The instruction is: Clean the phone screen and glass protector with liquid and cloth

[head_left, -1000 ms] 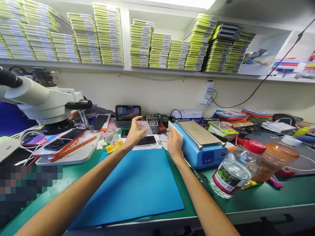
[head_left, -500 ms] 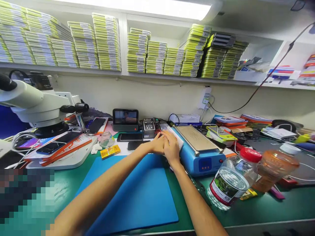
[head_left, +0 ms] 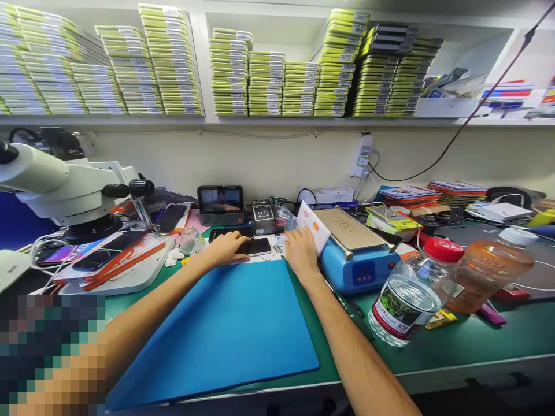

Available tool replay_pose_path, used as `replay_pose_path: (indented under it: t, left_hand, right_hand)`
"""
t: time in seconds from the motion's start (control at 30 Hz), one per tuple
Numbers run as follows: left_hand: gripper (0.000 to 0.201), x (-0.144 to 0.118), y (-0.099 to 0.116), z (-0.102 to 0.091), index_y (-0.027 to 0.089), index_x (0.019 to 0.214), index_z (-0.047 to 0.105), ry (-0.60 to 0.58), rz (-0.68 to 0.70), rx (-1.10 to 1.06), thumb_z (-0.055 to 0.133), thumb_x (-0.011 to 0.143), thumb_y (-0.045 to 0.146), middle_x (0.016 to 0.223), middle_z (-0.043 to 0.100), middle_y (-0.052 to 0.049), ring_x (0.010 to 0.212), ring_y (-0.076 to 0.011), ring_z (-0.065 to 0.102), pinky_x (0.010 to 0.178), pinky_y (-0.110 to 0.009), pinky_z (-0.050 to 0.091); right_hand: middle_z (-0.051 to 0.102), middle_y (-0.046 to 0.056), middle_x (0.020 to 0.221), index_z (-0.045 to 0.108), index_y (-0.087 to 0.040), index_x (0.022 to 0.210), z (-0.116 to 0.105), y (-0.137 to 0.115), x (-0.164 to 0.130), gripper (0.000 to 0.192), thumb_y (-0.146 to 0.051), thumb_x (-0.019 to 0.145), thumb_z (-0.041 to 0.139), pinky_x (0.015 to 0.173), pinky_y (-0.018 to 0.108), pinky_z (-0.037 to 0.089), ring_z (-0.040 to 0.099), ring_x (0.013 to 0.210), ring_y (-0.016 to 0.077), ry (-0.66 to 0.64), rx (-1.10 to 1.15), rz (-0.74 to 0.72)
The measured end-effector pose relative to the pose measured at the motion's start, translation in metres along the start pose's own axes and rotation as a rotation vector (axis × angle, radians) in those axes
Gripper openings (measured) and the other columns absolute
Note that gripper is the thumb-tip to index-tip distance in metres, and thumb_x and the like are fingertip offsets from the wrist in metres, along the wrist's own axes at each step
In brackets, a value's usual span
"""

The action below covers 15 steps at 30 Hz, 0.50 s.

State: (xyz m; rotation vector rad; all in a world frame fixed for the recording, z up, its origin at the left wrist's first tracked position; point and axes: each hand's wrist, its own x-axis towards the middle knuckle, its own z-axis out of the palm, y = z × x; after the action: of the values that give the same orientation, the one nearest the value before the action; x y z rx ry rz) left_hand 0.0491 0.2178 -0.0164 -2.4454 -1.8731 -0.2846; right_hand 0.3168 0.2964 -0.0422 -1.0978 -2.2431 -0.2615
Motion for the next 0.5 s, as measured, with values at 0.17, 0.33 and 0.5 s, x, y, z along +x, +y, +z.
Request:
replay_pose_path:
  t: [0.17,0.33,0.5]
  left_hand:
    - [0.039,0.001,0.002,0.005,0.019,0.138,0.065,0.007,0.011,0.016,0.071,0.103,0.037,0.14,0.067,-0.012,0.12,-0.0282,0.069,0.101,-0.052,0.06]
    - [0.035,0.004,-0.001,0.003,0.018,0.134,0.066,0.037,-0.077,0.026,0.07,0.104,0.038,0.133,0.07,-0.011,0.112,-0.0254,0.072,0.095,-0.047,0.063]
    - [0.035,-0.001,-0.008,-0.018,0.017,0.131,0.067,0.101,-0.223,0.065,0.07,0.104,0.038,0.127,0.071,-0.01,0.106,-0.024,0.073,0.089,-0.044,0.064]
  right_hand:
    - [0.067,0.01,0.14,0.067,-0.021,0.133,-0.006,-0.008,0.0,0.033,-0.039,0.105,0.068,0.102,0.049,0.06,0.069,0.119,0.0256,-0.097,-0.005,-0.183]
    - [0.067,0.01,0.139,0.068,-0.022,0.132,-0.004,-0.02,-0.003,0.033,-0.04,0.105,0.068,0.101,0.049,0.06,0.069,0.119,0.0252,-0.16,-0.002,-0.264]
    - [0.068,0.01,0.138,0.067,-0.02,0.133,0.002,-0.028,0.001,0.035,-0.041,0.104,0.069,0.1,0.049,0.06,0.069,0.118,0.0256,-0.204,-0.023,-0.311]
